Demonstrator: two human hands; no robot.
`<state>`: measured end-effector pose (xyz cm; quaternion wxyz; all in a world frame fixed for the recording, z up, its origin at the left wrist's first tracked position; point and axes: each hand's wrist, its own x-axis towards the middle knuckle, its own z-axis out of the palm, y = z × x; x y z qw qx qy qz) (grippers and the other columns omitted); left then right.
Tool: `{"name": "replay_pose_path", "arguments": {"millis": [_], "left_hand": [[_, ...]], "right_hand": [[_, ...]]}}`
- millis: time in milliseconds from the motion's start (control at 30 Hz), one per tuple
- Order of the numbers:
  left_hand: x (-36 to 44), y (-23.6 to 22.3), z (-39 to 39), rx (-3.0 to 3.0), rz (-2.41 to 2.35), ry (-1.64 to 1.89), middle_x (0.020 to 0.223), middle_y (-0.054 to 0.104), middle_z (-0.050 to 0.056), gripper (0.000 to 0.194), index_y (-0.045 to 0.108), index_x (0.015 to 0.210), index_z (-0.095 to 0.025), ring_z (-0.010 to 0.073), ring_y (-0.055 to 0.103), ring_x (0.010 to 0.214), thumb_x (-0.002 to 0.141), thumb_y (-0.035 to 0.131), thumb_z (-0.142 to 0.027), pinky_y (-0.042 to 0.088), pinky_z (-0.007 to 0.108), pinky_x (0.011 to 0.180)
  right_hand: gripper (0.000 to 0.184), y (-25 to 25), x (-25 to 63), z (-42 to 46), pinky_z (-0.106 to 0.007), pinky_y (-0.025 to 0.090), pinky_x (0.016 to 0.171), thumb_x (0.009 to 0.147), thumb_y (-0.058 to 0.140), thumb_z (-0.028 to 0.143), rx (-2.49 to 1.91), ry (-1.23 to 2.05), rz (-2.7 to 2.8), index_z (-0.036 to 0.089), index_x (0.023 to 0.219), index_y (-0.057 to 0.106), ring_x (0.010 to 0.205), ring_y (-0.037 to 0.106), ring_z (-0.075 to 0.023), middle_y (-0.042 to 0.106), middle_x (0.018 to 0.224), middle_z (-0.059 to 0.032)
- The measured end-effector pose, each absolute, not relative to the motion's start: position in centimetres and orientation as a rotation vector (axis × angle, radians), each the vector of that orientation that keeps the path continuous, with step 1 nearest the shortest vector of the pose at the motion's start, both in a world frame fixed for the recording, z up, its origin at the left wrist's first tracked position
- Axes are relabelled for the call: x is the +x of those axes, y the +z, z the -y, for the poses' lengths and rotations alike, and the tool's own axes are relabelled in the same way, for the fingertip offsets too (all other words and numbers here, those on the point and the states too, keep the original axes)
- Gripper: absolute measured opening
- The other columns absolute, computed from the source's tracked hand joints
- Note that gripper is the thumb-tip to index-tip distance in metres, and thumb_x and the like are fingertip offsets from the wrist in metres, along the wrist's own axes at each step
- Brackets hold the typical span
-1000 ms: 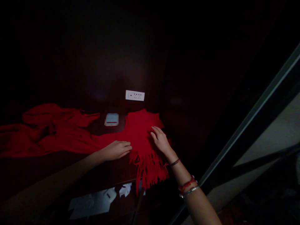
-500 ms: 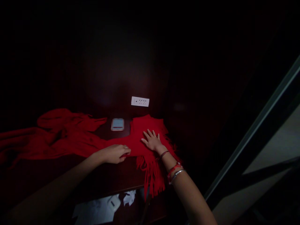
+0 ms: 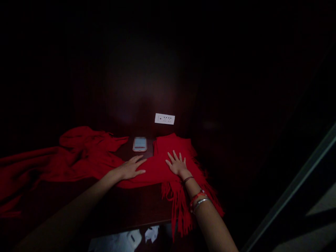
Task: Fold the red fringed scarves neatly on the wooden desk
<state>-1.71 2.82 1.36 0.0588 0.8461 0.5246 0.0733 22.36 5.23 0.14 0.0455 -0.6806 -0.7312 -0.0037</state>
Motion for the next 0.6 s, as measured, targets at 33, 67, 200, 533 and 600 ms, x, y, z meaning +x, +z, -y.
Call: {"name": "replay_pose_path", "arguments": {"millis": [33,67,200,533,600], "left_hand": [[-1.7,1.3,-2.8,2.454,-1.657,0.079,0.135,0.021,0.010,0.065,0.028,0.128,-0.024,0.0332,0.017,0.122,0.073,0.037,-0.057,0.022,0.049,0.093],[-1.7,1.3,-2.6,2.340,-1.721,-0.051,0.137,0.016,0.008,0.073,0.025,0.129,-0.026,0.0363,0.011,0.122,0.067,0.040,-0.062,0.020,0.053,0.093],[-0.9,2.1,-1.5,2.088,-1.929,-0.259,0.137,0.012,0.008,0.092,0.020,0.129,-0.028,0.0425,0.005,0.120,0.052,0.050,-0.068,0.017,0.059,0.090],[-9.5,2.4,-4.2,2.064,-2.327,0.042,0.082,0.063,0.016,0.015,0.065,0.065,-0.013,0.0399,0.054,0.080,0.051,0.063,-0.018,0.041,0.051,0.059],[-13.2,2.6,-5.3,2.168,-2.263,0.154,0.062,0.060,0.015,0.009,0.056,0.045,-0.007,0.0424,0.054,0.073,0.044,0.065,-0.010,0.039,0.055,0.055]], "right_hand": [[0.059,0.1,22.4,-5.2,-0.052,0.008,0.096,0.077,0.011,0.061,-2.074,-0.009,2.226,0.037,0.130,0.006,0.124,-0.002,-0.0299,-0.002,0.139,0.0054],[0.059,0.0,22.3,-5.3,-0.052,0.007,0.096,0.076,0.010,0.062,-2.070,-0.008,2.220,0.037,0.130,0.006,0.124,-0.002,-0.0296,-0.003,0.139,0.0049],[0.061,-0.2,22.4,-5.4,-0.051,0.007,0.096,0.076,0.009,0.063,-2.062,-0.017,2.217,0.036,0.130,0.007,0.125,-0.003,-0.0284,-0.003,0.140,0.0037],[0.062,-0.1,22.3,-5.3,-0.050,0.007,0.097,0.076,0.010,0.063,-2.082,-0.014,2.214,0.035,0.131,0.007,0.125,0.000,-0.0280,0.000,0.140,0.0036],[0.062,0.0,22.3,-5.3,-0.050,0.008,0.097,0.075,0.010,0.063,-2.077,-0.017,2.218,0.035,0.131,0.007,0.125,0.000,-0.0280,0.000,0.140,0.0038]]}}
